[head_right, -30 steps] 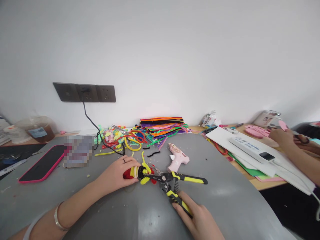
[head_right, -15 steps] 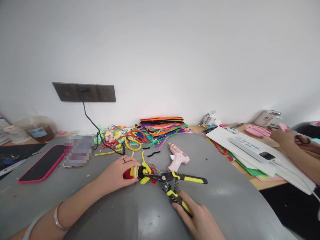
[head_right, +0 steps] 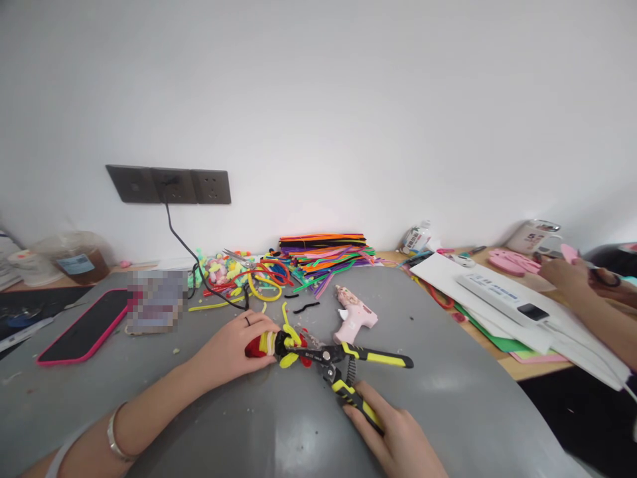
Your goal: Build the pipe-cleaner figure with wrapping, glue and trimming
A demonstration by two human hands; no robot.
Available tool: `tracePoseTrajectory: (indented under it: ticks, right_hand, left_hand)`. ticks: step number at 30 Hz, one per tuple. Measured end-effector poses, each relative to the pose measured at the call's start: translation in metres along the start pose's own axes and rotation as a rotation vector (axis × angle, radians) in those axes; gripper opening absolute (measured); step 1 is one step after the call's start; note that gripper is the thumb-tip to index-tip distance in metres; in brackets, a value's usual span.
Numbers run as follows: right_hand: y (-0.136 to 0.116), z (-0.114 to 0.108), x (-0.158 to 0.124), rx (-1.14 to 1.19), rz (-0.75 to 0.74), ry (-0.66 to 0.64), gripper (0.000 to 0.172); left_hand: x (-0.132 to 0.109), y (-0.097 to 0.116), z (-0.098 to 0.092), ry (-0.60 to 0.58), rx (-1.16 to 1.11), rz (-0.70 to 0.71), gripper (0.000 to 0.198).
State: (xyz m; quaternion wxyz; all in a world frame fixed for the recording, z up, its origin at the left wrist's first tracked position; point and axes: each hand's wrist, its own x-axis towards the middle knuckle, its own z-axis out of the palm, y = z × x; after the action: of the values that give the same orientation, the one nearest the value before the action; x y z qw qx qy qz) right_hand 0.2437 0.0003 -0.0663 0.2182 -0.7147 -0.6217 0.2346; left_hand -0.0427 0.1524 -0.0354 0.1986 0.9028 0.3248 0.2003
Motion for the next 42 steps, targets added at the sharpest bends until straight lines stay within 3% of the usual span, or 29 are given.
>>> tracePoseTrajectory:
  ticks: [6,27,42]
  right_hand:
    - [-0.0032,-0.0030,0.0011,-0.006,0.011,-0.056,0.047]
    - [-0.0017,-0.0014,0.0005,0.007,-0.006,-0.005,0.045]
    - [0.0002,-0.0033,0.0005,-0.008,-0.017,-0.044,0.045]
  left_hand:
    - [0.0006,-0.0005,0.0000,-0.007,-0.006,-0.008,0.039]
    - [-0.0009,-0.0012,0.0003,0.025,-0.001,0.021,0.037]
    - [-0.0004,-0.0026,0.0025,0.031,0.005,0.025,0.037]
